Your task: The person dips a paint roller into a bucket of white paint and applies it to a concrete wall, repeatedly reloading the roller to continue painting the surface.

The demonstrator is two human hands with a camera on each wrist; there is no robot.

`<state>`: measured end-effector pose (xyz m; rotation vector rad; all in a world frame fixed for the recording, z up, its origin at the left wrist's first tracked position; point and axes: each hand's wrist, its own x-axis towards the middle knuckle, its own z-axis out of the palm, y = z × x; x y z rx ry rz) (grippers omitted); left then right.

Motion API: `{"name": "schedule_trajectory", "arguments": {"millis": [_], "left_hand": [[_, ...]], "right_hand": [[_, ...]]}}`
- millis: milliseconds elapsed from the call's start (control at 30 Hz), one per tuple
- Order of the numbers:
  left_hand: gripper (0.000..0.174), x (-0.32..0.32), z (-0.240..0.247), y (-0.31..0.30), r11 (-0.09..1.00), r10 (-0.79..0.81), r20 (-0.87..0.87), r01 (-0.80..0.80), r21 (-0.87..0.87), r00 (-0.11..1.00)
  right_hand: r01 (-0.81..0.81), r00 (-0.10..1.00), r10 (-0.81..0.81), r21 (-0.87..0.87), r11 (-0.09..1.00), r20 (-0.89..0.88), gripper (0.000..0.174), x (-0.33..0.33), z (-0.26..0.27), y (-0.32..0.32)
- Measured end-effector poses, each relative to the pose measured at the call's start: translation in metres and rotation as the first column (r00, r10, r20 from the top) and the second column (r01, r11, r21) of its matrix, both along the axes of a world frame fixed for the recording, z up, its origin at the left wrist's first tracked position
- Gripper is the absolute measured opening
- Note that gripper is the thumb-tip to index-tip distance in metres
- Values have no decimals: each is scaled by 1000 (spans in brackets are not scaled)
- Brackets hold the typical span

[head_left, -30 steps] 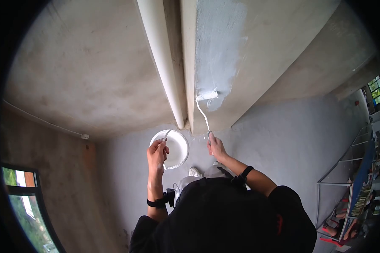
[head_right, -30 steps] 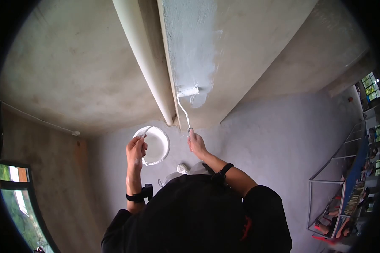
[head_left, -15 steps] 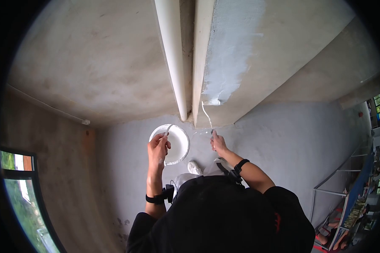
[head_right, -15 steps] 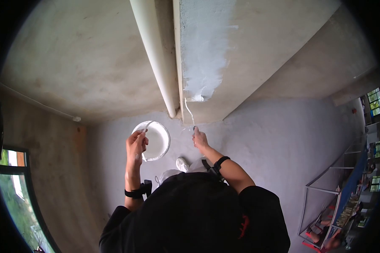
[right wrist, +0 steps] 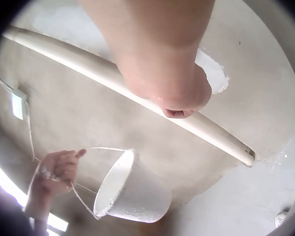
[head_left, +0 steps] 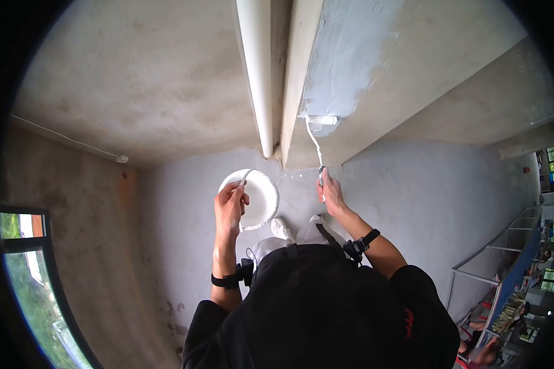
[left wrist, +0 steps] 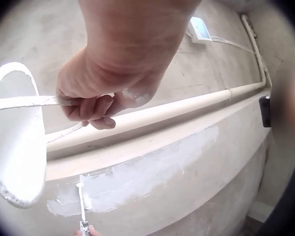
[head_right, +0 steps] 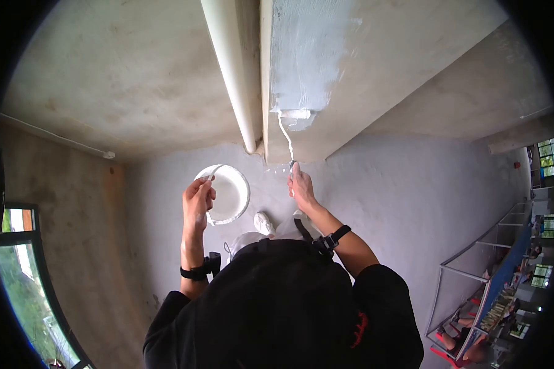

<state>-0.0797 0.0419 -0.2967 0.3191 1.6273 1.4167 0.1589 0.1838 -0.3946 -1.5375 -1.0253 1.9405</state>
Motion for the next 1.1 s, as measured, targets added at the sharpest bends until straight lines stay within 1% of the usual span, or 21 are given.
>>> {"name": "schedule_trajectory", "arguments": {"millis": [67, 133, 167, 300, 433, 533, 600, 733, 800, 967, 1100], "left_hand": [[22, -1, -1, -1, 1000, -3, 4, 3, -9, 1000], [22, -1, 1, -1, 1000, 1, 10, -1, -5, 1000], [22, 0, 1, -2, 1000, 2, 15, -2, 2, 1000], [23, -2, -4, -4, 1000, 8, 5, -8, 3, 1000], [24, 0, -2, -2, 1000, 11, -25, -11, 7, 1000], [24, 0, 1, -1, 1000, 9, -37, -9, 5, 999], [24, 1, 5, 0, 1000, 7, -38, -7, 2, 999], [24, -1, 1, -1, 1000, 5, -35, -5, -2, 999], [23, -1, 2, -1, 1000, -3, -30, 2, -6, 1000], [22, 0, 6, -2, 1000, 11, 1, -11, 25, 1000], [23, -4, 3, -3, 1000, -14, -28, 15, 7, 999]], "right_hand": [[-1, 1000, 1, 26, 1000, -11, 53, 5, 24, 3], [-24, 998, 28, 67, 997, -59, 53, 13, 48, 6], [-15, 997, 20, 61, 998, -77, 52, 17, 56, 8], [-11, 999, 14, 54, 998, -47, 50, 21, 89, 11], [-48, 996, 49, 17, 999, -68, 50, 26, 83, 13], [-40, 998, 41, 31, 999, -40, 51, 22, 70, 10], [-29, 1000, 29, 30, 999, 10, 51, 21, 69, 8], [-28, 999, 27, 28, 999, 25, 51, 20, 51, 7], [-55, 998, 55, -9, 998, 4, 51, 20, 47, 7], [-60, 996, 65, -68, 996, 64, 51, 12, 18, 11], [-57, 988, 72, -106, 993, 140, 49, -1, -17, 20]]}}
